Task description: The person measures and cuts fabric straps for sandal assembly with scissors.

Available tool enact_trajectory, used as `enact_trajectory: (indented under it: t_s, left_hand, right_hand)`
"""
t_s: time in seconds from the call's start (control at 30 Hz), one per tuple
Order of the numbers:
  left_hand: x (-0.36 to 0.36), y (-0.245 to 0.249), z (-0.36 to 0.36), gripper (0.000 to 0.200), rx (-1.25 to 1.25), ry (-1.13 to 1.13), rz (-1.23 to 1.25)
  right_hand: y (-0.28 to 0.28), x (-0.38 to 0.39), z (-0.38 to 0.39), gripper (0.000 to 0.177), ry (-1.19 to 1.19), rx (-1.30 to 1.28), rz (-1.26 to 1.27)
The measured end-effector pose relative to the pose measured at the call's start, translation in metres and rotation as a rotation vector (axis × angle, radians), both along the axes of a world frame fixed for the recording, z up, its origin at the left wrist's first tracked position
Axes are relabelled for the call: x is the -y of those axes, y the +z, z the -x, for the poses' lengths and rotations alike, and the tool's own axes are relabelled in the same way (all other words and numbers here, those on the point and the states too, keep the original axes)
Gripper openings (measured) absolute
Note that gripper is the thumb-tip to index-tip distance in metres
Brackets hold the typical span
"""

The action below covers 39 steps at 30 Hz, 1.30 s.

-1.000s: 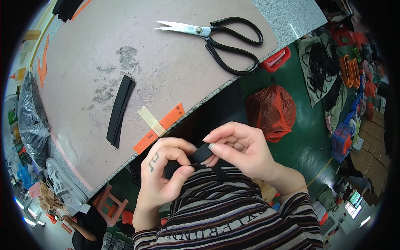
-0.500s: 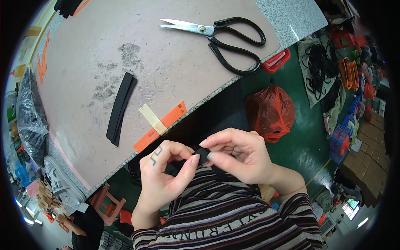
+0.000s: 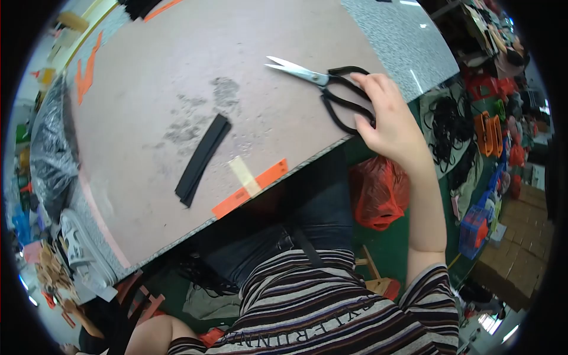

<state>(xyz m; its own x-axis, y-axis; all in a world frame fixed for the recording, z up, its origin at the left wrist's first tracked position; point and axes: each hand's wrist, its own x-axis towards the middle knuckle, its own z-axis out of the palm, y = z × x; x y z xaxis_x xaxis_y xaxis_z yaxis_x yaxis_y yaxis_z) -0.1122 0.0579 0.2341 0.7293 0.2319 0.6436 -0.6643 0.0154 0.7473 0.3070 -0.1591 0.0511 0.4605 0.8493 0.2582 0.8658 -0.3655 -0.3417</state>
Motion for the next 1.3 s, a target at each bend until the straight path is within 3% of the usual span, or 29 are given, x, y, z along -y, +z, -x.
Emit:
enact_trajectory:
  t_s: [0.03,0.1,0.2,0.23,0.27,0.33,0.4,0.43,0.47,0.5,0.53,0.63,0.73,0.83,0.87,0.97,1.03,1.1,1.17,1.23,1.3]
  left_hand:
    - [0.002,0.013,0.022,0.007,-0.228,0.091,-0.126]
    - [-0.004,-0.022,0.036,0.024,-0.576,0.184,-0.329]
    - [0.045,-0.084,-0.065,0.006,-1.189,0.463,-0.453]
    - [0.052,-0.126,-0.071,0.010,-1.082,0.502,-0.512]
    - [0.058,-0.153,-0.080,0.011,-1.050,0.470,-0.395]
    - [0.067,-0.177,-0.087,0.014,-1.045,0.401,-0.126]
    - [0.070,-0.185,-0.090,0.016,-1.073,0.324,0.163]
    - [0.069,-0.186,-0.092,0.016,-1.060,0.325,0.170]
    - [0.068,-0.186,-0.094,0.017,-1.048,0.324,0.177]
    - [0.068,-0.187,-0.095,0.018,-1.039,0.323,0.186]
    - [0.068,-0.188,-0.096,0.017,-1.043,0.335,0.152]
    - [0.067,-0.187,-0.098,0.015,-1.065,0.361,0.042]
    - [0.069,-0.191,-0.099,0.013,-1.067,0.396,-0.046]
    - [0.074,-0.191,-0.099,0.010,-1.059,0.435,-0.096]
    - [0.074,-0.188,-0.100,0.010,-1.063,0.438,-0.112]
    - [0.067,-0.155,-0.092,0.011,-1.103,0.418,-0.285]
    - [0.055,-0.114,-0.072,0.016,-1.058,0.419,-0.511]
    - [0.049,-0.096,-0.056,0.018,-1.149,0.461,-0.444]
    - [0.043,-0.116,-0.062,0.014,-1.090,0.581,-0.589]
    - [0.036,-0.143,-0.068,0.011,-1.184,0.568,-0.550]
    - [0.032,-0.156,-0.074,0.010,-1.241,0.532,-0.491]
  right_hand:
    - [-0.003,-0.006,-0.005,0.046,0.041,0.025,0.060]
    - [-0.008,-0.021,-0.009,0.040,0.001,0.018,0.113]
    - [0.002,-0.030,0.004,0.029,-0.087,0.123,0.200]
    - [0.006,-0.028,0.012,0.025,-0.121,0.175,0.231]
    - [0.008,-0.021,0.021,0.022,-0.104,0.149,0.103]
    - [0.027,-0.002,0.051,0.021,-0.023,-0.130,-0.008]
    - [0.029,0.031,0.080,0.029,-0.029,-0.777,0.139]
    - [0.031,0.045,0.096,0.035,-0.042,-1.122,0.263]
    - [0.028,0.054,0.104,0.037,0.160,-1.017,0.376]
    - [0.014,0.070,0.115,0.043,0.219,-1.085,0.391]
    - [0.005,0.078,0.128,0.050,0.169,-1.226,0.353]
    - [0.002,0.080,0.136,0.057,0.157,-1.317,0.380]
    - [0.001,0.072,0.137,0.051,0.213,-1.253,0.300]
    - [0.007,0.065,0.134,0.045,0.122,-1.371,0.466]
    - [0.006,0.066,0.137,0.043,0.093,-1.387,0.398]
    - [0.011,0.073,0.130,0.045,0.322,-1.150,0.234]
    - [0.022,0.086,0.124,0.048,0.292,-1.211,0.151]
    - [0.023,0.100,0.114,0.049,0.216,-1.283,0.157]
    - [0.013,0.098,0.115,0.027,0.050,-1.310,0.208]
    - [0.004,0.085,0.120,0.014,-0.193,-1.480,0.327]
    - [-0.010,0.086,0.122,0.020,-0.182,-1.514,0.290]
